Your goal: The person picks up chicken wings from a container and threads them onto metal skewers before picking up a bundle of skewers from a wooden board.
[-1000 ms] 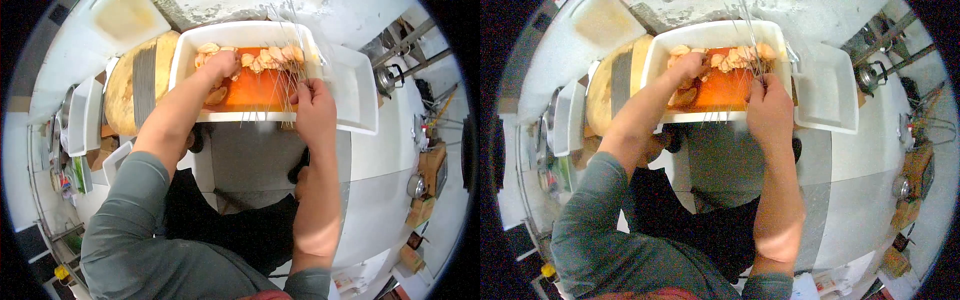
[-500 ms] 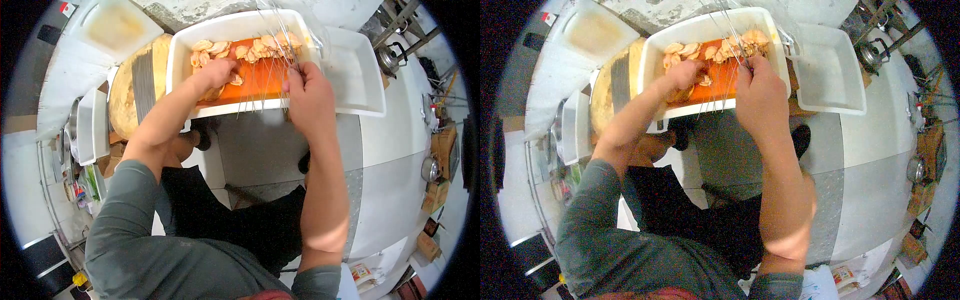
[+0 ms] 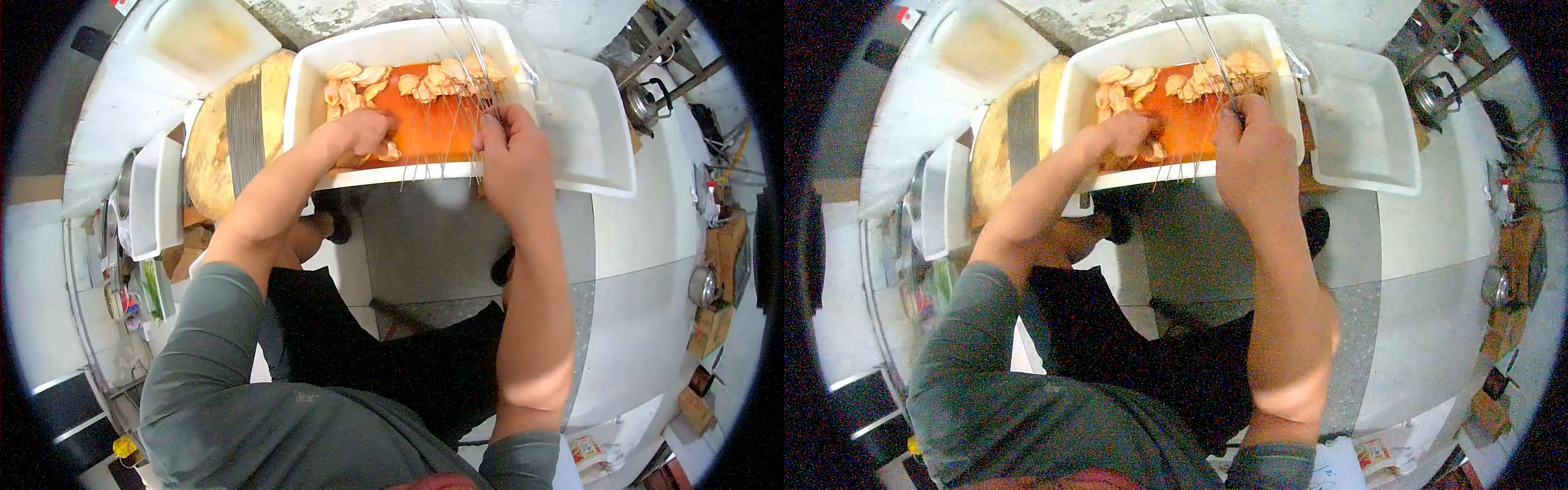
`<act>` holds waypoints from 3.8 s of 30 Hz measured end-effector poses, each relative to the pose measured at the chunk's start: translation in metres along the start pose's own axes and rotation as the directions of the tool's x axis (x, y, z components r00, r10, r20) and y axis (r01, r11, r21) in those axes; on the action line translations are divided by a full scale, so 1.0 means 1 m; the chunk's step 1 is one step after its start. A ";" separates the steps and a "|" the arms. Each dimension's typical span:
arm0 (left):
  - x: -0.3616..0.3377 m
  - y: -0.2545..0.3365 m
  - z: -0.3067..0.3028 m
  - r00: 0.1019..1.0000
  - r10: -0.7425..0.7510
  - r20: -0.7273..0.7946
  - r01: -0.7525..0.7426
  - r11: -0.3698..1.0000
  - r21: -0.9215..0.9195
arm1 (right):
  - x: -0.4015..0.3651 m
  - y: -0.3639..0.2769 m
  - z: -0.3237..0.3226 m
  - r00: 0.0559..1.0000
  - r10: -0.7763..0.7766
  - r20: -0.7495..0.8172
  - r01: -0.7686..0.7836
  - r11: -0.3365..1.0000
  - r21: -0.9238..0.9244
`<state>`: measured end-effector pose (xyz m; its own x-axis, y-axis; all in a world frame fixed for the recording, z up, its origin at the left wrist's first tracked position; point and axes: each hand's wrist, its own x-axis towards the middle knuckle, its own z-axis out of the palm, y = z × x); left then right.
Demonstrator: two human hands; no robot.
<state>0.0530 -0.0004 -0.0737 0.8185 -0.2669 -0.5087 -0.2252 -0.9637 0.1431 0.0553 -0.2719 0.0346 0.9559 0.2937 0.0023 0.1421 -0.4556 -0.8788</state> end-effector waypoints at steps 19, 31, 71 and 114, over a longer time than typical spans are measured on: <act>-0.058 0.003 -0.019 0.923 -0.381 0.054 0.311 0.659 -0.685 | -0.004 -0.002 0.005 0.999 -0.007 0.038 0.007 1.000 -0.003; -0.090 0.001 -0.011 0.721 -0.656 -0.224 -0.563 -0.366 -0.741 | -0.029 0.004 0.039 0.972 -0.151 0.180 0.155 0.988 -0.012; -0.082 -0.016 -0.024 0.652 -0.717 -0.248 -0.704 -0.451 -0.548 | -0.038 -0.002 0.080 0.939 0.099 0.329 -0.085 0.995 -0.057; -0.080 -0.004 -0.024 0.716 -0.629 -0.302 -0.620 -0.376 -0.688 | -0.039 0.003 0.108 0.976 -0.016 0.219 0.014 1.000 0.010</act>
<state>0.0010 0.0251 -0.0134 0.8879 0.4154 -0.1977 -0.0595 0.5298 0.8460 -0.0095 -0.1936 -0.0196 0.8740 0.4778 -0.0885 0.1529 -0.4433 -0.8832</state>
